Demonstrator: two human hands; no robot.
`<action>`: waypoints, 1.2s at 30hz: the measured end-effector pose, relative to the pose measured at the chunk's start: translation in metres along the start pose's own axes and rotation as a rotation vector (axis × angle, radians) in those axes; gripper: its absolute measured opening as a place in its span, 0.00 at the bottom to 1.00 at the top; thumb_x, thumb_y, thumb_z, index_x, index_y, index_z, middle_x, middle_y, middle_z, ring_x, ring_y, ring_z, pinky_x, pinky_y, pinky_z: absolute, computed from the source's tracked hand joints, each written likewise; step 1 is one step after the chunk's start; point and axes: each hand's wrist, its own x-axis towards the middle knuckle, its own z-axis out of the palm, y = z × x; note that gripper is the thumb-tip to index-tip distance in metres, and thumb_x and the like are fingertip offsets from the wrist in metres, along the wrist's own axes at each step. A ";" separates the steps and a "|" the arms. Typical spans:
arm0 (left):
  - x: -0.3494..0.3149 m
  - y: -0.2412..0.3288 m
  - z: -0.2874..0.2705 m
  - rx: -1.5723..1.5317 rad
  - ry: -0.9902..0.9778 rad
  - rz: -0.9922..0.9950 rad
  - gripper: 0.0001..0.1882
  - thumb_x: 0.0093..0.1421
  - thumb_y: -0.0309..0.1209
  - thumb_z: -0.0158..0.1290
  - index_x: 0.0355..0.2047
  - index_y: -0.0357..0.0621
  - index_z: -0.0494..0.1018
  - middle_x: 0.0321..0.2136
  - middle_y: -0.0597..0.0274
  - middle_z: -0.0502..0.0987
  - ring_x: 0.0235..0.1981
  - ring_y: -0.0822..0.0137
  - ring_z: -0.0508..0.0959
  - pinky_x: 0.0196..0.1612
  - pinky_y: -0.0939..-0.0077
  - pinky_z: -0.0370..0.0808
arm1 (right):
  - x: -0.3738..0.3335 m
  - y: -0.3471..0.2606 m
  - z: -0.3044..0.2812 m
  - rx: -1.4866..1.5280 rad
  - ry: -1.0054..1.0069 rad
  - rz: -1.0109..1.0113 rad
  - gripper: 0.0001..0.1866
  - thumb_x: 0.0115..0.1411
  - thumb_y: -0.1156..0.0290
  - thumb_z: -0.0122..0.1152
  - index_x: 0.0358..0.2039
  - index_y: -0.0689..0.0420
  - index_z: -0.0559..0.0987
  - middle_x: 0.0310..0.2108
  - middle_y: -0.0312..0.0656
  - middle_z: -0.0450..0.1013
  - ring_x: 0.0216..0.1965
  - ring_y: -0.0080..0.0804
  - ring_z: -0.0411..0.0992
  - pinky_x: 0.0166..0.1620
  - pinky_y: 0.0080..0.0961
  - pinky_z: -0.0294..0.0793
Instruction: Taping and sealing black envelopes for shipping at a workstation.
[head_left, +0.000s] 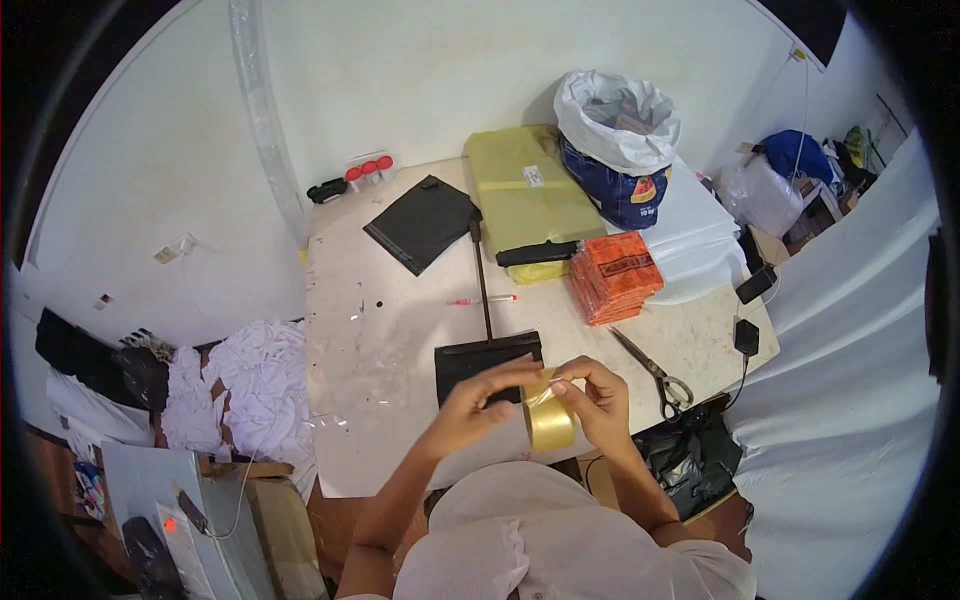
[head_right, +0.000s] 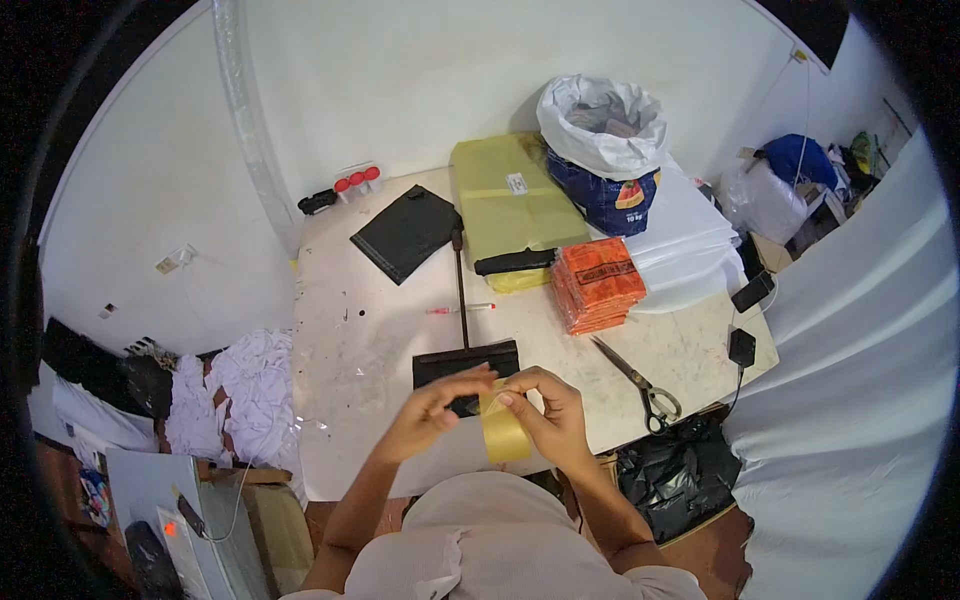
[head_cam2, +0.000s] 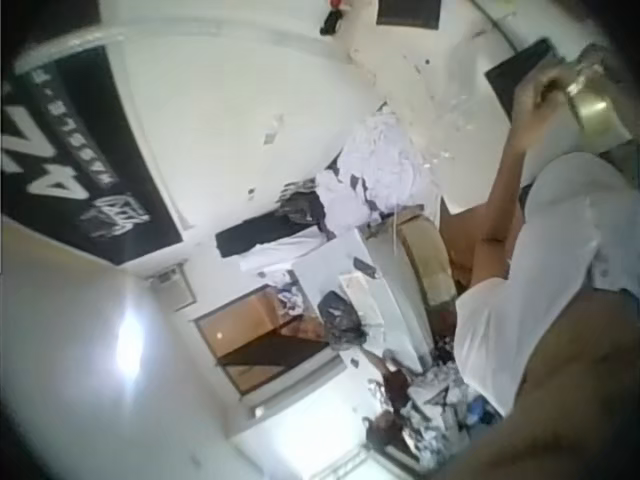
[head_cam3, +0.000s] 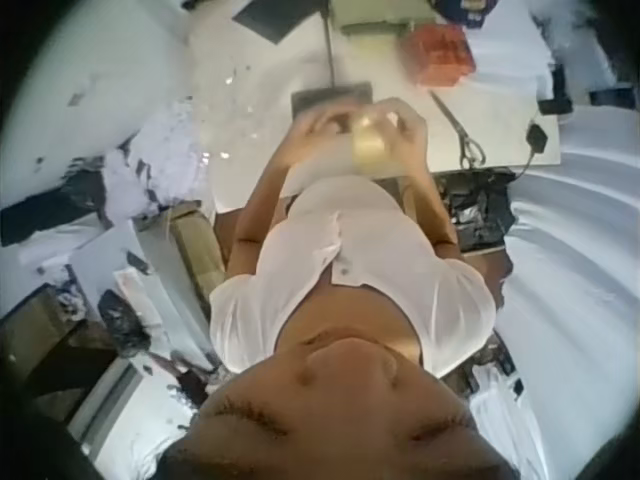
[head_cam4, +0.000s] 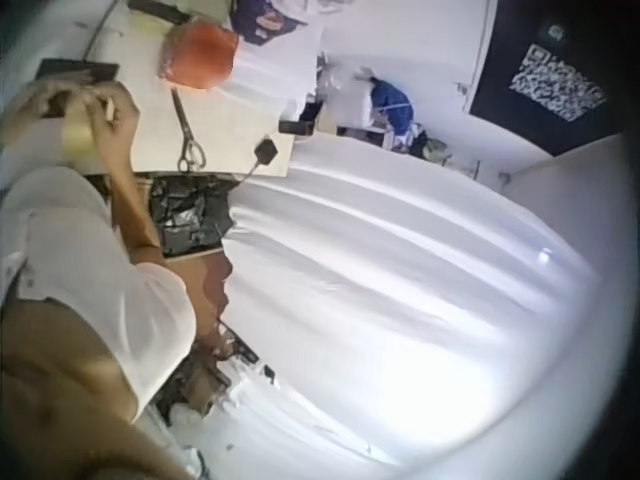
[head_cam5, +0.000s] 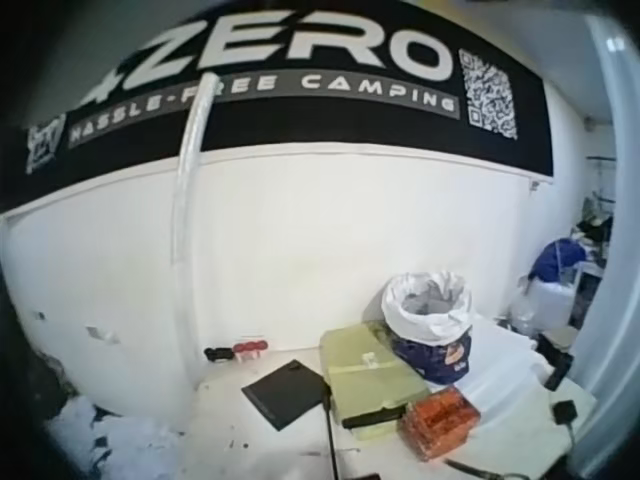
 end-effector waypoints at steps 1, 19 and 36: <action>-0.001 -0.005 0.008 0.064 -0.012 0.049 0.20 0.59 0.35 0.48 0.49 0.35 0.67 0.51 0.51 0.67 0.60 0.59 0.56 0.60 0.59 0.51 | 0.000 -0.002 0.001 -0.027 0.033 -0.026 0.02 0.51 0.81 0.59 0.27 0.64 0.75 0.28 0.40 0.71 0.31 0.23 0.68 0.36 0.17 0.65; 0.013 0.000 0.044 0.776 0.563 0.338 0.05 0.50 0.27 0.57 0.26 0.37 0.77 0.23 0.55 0.78 0.23 0.65 0.79 0.28 0.80 0.73 | -0.035 0.049 -0.011 0.009 -0.353 0.359 0.18 0.60 0.64 0.47 0.45 0.64 0.69 0.40 0.42 0.71 0.41 0.28 0.69 0.46 0.22 0.65; 0.097 0.005 0.011 -0.191 0.261 -0.332 0.15 0.58 0.30 0.47 0.41 0.31 0.71 0.33 0.46 0.77 0.34 0.59 0.79 0.39 0.72 0.76 | -0.108 0.093 -0.064 -0.191 -0.148 0.323 0.17 0.46 0.82 0.57 0.40 0.59 0.74 0.46 0.46 0.69 0.50 0.34 0.65 0.52 0.27 0.64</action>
